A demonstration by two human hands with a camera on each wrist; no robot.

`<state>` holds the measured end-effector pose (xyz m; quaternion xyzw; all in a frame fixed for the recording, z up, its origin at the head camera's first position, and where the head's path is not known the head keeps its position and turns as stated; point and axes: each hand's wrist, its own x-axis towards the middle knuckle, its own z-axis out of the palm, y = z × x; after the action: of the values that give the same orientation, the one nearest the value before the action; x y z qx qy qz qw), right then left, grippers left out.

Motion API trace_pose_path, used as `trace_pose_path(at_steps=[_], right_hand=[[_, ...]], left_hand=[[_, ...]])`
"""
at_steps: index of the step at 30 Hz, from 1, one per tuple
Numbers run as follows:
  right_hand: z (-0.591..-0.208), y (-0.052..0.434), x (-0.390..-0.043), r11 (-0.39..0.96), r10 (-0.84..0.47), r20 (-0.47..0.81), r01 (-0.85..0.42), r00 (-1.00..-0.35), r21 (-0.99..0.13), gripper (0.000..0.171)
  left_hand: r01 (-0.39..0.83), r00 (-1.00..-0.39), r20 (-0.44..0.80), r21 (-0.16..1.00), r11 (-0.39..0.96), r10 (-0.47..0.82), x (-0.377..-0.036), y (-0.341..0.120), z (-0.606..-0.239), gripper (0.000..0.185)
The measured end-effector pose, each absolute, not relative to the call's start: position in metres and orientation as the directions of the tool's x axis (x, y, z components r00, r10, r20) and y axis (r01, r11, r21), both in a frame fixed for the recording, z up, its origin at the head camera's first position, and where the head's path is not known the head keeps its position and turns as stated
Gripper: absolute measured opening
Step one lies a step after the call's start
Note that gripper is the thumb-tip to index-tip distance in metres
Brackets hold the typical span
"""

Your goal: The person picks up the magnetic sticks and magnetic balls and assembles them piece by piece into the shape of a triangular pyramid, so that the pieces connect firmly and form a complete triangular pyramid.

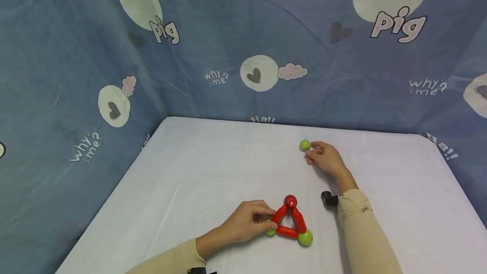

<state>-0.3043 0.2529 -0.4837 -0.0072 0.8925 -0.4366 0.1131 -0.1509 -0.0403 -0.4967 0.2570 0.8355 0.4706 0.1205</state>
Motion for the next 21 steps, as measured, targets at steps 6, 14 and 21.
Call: trace_pose_path(at_steps=[6, 14, 21], right_hand=[[-0.483, 0.248, -0.31, 0.636, -0.101, -0.197, 0.089, -0.975, -0.767, 0.067], [-0.479, 0.239, -0.318, 0.623, -0.063, -0.233, 0.144, -0.97, -0.769, 0.072], [-0.477, 0.23, -0.324, 0.666, -0.028, -0.239, 0.16, -0.971, -0.729, 0.076]], left_hand=[[0.33, -0.833, 0.048, 0.842, 0.426, 0.551, -0.151, -0.041, -0.497, 0.025], [0.348, -0.831, 0.057, 0.829, 0.437, 0.554, -0.153, -0.043, -0.497, 0.026], [0.337, -0.832, 0.045, 0.833, 0.439, 0.552, -0.151, -0.043, -0.496, 0.027]])
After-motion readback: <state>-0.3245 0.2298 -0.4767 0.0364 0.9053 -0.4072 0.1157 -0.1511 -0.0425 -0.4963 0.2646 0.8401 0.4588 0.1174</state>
